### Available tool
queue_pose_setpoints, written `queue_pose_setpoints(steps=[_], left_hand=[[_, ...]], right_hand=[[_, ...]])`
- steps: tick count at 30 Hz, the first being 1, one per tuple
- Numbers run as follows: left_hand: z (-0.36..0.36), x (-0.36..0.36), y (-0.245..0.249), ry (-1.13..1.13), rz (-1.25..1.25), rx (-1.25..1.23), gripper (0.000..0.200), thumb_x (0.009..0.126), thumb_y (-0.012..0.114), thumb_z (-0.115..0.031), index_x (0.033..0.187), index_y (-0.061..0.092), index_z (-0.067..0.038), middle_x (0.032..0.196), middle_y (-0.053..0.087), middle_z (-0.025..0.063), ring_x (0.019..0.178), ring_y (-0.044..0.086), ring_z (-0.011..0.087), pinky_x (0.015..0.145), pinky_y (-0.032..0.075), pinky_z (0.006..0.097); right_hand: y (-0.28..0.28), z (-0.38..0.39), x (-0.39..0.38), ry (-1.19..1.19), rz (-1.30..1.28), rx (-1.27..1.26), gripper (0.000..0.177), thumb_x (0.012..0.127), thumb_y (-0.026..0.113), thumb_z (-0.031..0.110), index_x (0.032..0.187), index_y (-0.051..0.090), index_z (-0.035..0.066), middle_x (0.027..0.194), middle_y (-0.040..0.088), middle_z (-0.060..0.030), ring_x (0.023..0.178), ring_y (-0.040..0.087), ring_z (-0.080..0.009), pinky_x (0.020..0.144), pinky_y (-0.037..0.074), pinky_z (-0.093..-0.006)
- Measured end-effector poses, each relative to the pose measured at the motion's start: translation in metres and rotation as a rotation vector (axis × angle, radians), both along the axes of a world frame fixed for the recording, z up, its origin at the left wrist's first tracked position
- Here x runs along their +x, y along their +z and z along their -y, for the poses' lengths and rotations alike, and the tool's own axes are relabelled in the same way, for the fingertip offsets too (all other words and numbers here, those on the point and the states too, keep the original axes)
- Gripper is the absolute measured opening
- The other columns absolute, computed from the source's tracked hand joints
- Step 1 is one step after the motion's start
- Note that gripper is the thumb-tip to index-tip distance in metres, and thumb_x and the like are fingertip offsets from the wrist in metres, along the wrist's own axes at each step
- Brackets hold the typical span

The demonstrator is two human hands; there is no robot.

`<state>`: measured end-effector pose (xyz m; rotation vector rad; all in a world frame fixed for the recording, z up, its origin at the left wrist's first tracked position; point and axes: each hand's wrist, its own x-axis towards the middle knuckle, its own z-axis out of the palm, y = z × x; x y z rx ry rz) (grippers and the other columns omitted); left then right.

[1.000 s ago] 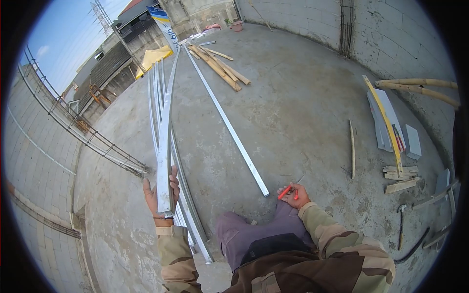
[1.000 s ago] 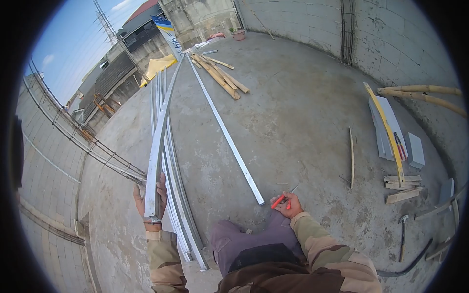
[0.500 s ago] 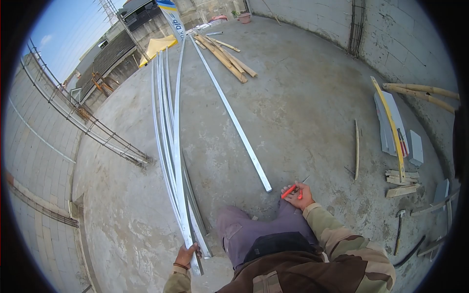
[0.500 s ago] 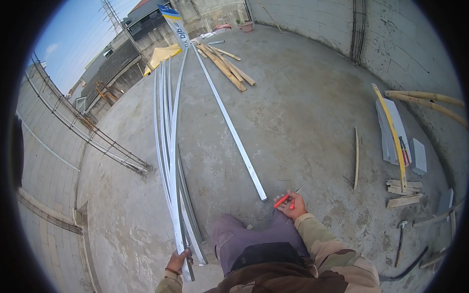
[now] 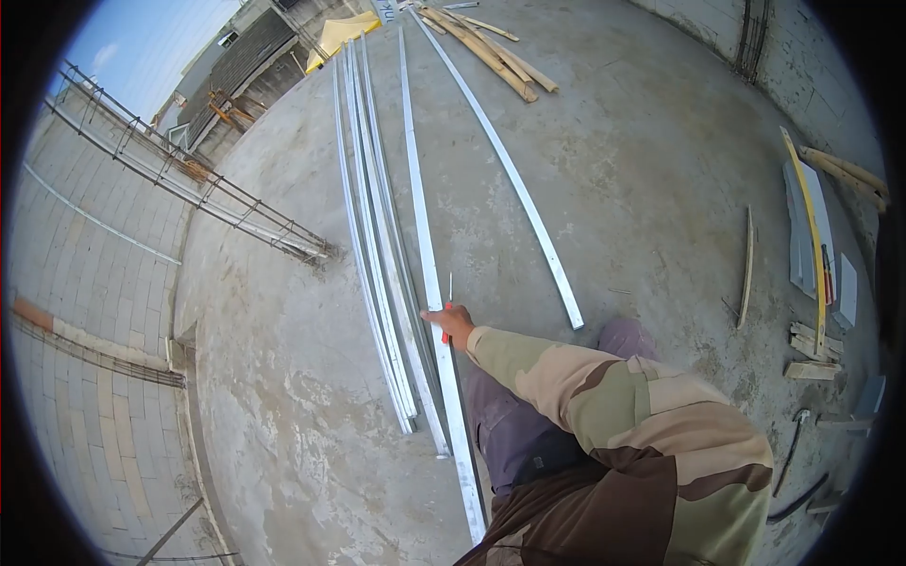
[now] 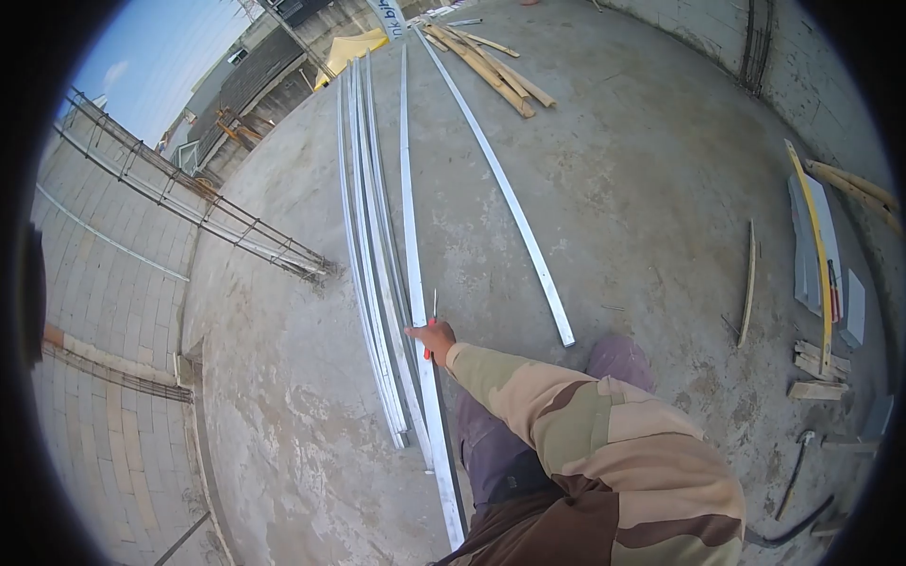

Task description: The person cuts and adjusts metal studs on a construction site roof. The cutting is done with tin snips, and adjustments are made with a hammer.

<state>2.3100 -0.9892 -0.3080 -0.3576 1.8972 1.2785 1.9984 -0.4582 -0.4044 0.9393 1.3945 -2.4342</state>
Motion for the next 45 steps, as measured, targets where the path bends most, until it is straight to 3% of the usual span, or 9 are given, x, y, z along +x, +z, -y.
queue_pose_setpoints(steps=[11, 14, 20, 22, 25, 30, 33, 39, 45], left_hand=[[-0.051, 0.028, -0.031, 0.025, -0.190, -0.047, 0.073, 0.093, 0.073, -0.037, 0.147, 0.042, 0.003, 0.123, 0.067, 0.0209, 0.116, 0.065, 0.0328, 0.101, 0.050, 0.0454], [-0.177, -0.158, -0.006, 0.188, -0.304, 0.345, 0.083, 0.103, 0.048, -0.055, 0.159, 0.021, 0.001, 0.154, 0.041, 0.0267, 0.144, 0.041, 0.0356, 0.117, 0.035, 0.0468], [-0.358, -0.310, 0.000, 0.029, -0.112, 0.644, 0.070, 0.102, 0.054, -0.051, 0.139, 0.045, 0.008, 0.126, 0.062, 0.0239, 0.103, 0.067, 0.0281, 0.094, 0.056, 0.0397], [-0.366, -0.317, -0.010, -0.069, -0.229, 0.284, 0.051, 0.095, 0.069, -0.039, 0.120, 0.057, 0.004, 0.094, 0.065, 0.0150, 0.078, 0.067, 0.0236, 0.072, 0.060, 0.0355], [-0.338, -0.295, -0.016, 0.003, -0.069, 0.371, 0.038, 0.093, 0.071, -0.029, 0.114, 0.058, 0.000, 0.078, 0.058, 0.0066, 0.065, 0.060, 0.0190, 0.060, 0.054, 0.0347], [-0.262, -0.184, 0.001, 0.176, 0.197, 0.650, 0.036, 0.097, 0.065, -0.033, 0.118, 0.056, -0.004, 0.073, 0.055, 0.0074, 0.058, 0.053, 0.0208, 0.052, 0.044, 0.0346], [-0.254, -0.107, 0.039, 0.321, 0.263, 0.648, 0.044, 0.098, 0.063, -0.042, 0.119, 0.056, -0.004, 0.073, 0.055, 0.0069, 0.057, 0.053, 0.0200, 0.051, 0.044, 0.0338], [-0.243, -0.014, 0.067, 0.323, 0.247, 0.385, 0.048, 0.102, 0.057, -0.047, 0.119, 0.055, -0.002, 0.084, 0.064, 0.0110, 0.067, 0.065, 0.0221, 0.064, 0.054, 0.0344], [-0.255, 0.029, 0.081, 0.088, 0.000, 0.061, 0.051, 0.104, 0.052, -0.042, 0.130, 0.052, 0.003, 0.092, 0.064, 0.0094, 0.088, 0.057, 0.0168, 0.081, 0.047, 0.0322]], right_hand=[[0.043, 0.091, 0.160, 0.354, 0.089, -0.737, 0.019, 0.084, 0.068, 0.001, 0.103, 0.062, -0.001, 0.097, 0.066, -0.0150, 0.091, 0.067, -0.0288, 0.084, 0.055, -0.0440], [0.096, 0.102, 0.220, 0.553, 0.112, -0.899, 0.020, 0.085, 0.067, 0.002, 0.104, 0.063, 0.002, 0.097, 0.069, -0.0094, 0.092, 0.068, -0.0242, 0.087, 0.056, -0.0398], [0.126, 0.096, 0.244, 0.839, 0.137, -0.786, 0.029, 0.088, 0.076, 0.012, 0.113, 0.064, 0.003, 0.111, 0.069, -0.0113, 0.099, 0.069, -0.0276, 0.092, 0.055, -0.0475], [0.085, 0.066, 0.220, 0.953, 0.124, -0.786, 0.034, 0.090, 0.078, 0.021, 0.115, 0.064, 0.004, 0.113, 0.069, -0.0135, 0.101, 0.069, -0.0284, 0.091, 0.055, -0.0509], [0.029, -0.013, 0.184, 1.146, 0.187, -0.387, 0.035, 0.093, 0.075, 0.032, 0.105, 0.068, 0.000, 0.108, 0.070, -0.0174, 0.097, 0.072, -0.0281, 0.083, 0.061, -0.0454], [-0.058, -0.231, 0.154, 0.051, 0.224, 0.178, 0.038, 0.088, 0.077, 0.038, 0.094, 0.059, 0.005, 0.081, 0.059, -0.0054, 0.073, 0.062, -0.0194, 0.069, 0.056, -0.0402], [-0.098, -0.327, 0.167, -0.180, 0.486, 1.319, 0.075, 0.080, 0.078, 0.054, 0.120, 0.057, -0.007, 0.118, 0.064, -0.0267, 0.114, 0.062, -0.0413, 0.098, 0.048, -0.0469], [-0.135, -0.335, 0.203, 0.350, 0.943, 1.589, 0.091, 0.080, 0.074, 0.064, 0.132, 0.050, -0.005, 0.137, 0.050, -0.0316, 0.133, 0.043, -0.0474, 0.112, 0.033, -0.0563], [-0.062, -0.219, 0.064, 0.085, -0.398, 1.388, 0.068, 0.097, 0.067, 0.037, 0.137, 0.040, -0.011, 0.132, 0.047, -0.0316, 0.127, 0.043, -0.0465, 0.107, 0.037, -0.0514]])
